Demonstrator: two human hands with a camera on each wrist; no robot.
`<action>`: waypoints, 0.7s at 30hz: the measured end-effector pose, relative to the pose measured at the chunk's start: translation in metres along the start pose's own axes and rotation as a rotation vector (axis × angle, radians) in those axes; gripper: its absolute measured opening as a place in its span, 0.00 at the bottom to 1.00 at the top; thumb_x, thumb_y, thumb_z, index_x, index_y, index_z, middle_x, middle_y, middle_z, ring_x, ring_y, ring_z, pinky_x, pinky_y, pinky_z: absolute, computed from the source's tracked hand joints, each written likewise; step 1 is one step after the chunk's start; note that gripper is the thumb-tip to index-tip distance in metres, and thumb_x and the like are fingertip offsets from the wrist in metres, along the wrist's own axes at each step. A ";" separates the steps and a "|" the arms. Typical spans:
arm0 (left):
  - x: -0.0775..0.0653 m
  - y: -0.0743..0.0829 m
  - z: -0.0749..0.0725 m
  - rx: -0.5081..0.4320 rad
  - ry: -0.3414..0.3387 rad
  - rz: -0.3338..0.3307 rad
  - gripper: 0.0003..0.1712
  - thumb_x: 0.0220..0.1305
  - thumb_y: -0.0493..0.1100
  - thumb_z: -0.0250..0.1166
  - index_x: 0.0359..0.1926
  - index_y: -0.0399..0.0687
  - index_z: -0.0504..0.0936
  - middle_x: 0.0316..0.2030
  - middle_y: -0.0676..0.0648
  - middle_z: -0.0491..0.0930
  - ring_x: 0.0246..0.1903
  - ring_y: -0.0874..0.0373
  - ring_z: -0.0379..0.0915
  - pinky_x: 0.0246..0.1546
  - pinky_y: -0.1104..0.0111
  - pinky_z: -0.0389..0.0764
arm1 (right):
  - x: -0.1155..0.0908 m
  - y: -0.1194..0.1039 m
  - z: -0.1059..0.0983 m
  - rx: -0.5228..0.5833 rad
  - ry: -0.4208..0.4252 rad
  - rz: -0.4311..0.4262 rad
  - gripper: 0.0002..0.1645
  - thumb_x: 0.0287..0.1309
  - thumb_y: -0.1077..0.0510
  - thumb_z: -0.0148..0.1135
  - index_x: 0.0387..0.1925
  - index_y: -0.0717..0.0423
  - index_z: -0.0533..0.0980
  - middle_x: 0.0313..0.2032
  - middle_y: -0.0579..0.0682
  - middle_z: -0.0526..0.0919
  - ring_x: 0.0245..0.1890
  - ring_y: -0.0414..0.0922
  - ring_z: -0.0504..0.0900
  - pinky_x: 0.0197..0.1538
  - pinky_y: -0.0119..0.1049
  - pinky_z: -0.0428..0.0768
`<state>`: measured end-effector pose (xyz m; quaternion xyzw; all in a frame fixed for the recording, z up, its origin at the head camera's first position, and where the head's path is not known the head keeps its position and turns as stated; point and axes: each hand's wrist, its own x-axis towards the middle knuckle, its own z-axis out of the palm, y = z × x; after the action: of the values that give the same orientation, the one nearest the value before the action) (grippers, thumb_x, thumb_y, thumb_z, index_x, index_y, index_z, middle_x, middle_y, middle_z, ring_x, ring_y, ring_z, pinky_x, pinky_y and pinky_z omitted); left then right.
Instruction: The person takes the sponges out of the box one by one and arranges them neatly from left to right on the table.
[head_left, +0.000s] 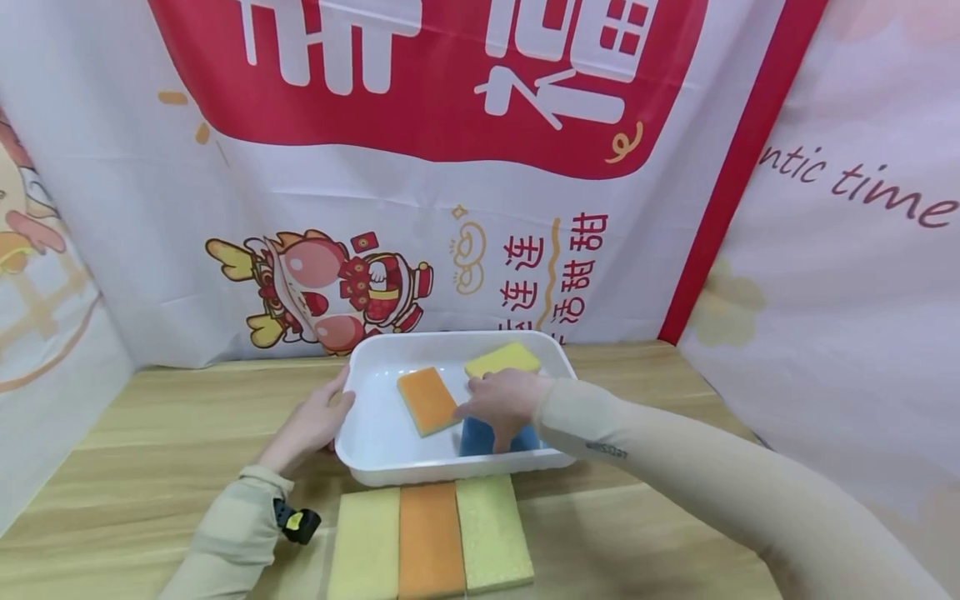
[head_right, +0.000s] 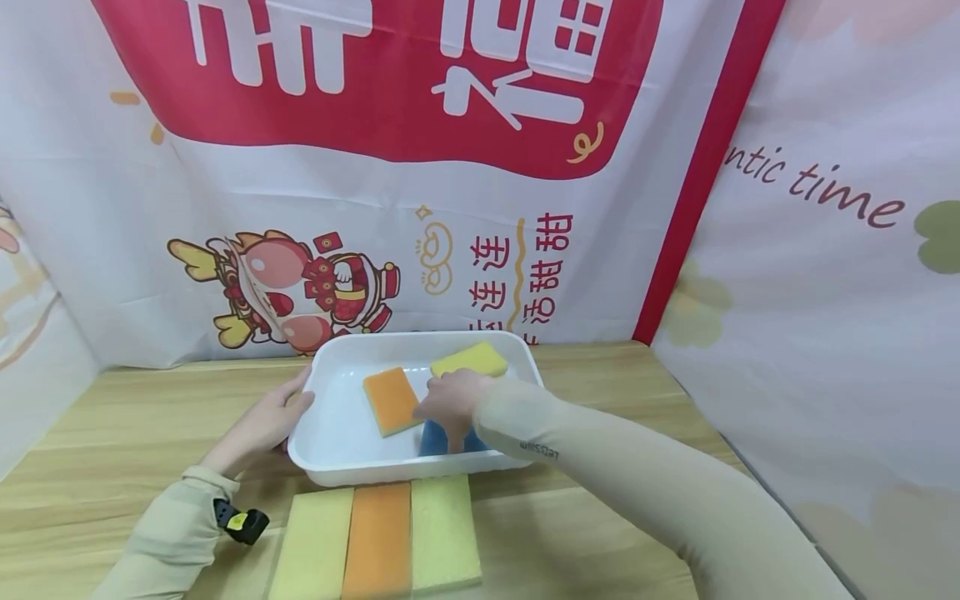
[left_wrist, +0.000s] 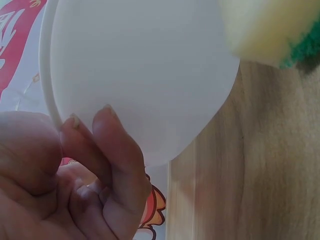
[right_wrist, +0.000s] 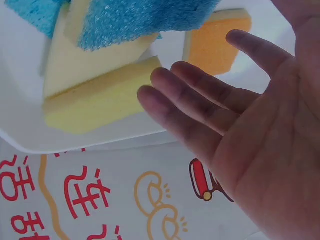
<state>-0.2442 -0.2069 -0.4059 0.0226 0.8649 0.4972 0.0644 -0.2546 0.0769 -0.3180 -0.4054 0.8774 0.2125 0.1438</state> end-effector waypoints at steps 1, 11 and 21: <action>0.000 0.000 0.000 0.002 0.003 -0.002 0.35 0.79 0.51 0.44 0.79 0.56 0.42 0.63 0.24 0.62 0.23 0.50 0.80 0.22 0.57 0.82 | 0.001 0.000 0.000 -0.027 0.008 -0.004 0.45 0.46 0.38 0.77 0.67 0.33 0.72 0.60 0.49 0.73 0.51 0.46 0.75 0.50 0.41 0.78; -0.003 0.001 0.000 0.000 0.006 -0.026 0.35 0.79 0.51 0.44 0.79 0.56 0.42 0.62 0.24 0.63 0.23 0.51 0.79 0.22 0.55 0.82 | 0.013 0.005 0.015 -0.153 0.082 -0.061 0.42 0.42 0.32 0.75 0.61 0.37 0.76 0.48 0.45 0.77 0.38 0.41 0.75 0.41 0.36 0.80; 0.001 0.001 0.002 -0.013 0.005 -0.026 0.34 0.79 0.51 0.43 0.79 0.58 0.42 0.59 0.25 0.66 0.23 0.49 0.80 0.22 0.56 0.82 | 0.018 0.005 0.027 -0.187 0.094 -0.132 0.33 0.46 0.42 0.77 0.56 0.36 0.78 0.37 0.42 0.77 0.33 0.39 0.73 0.32 0.33 0.77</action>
<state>-0.2453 -0.2045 -0.4057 0.0095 0.8619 0.5022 0.0690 -0.2677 0.0817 -0.3475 -0.4836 0.8309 0.2640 0.0778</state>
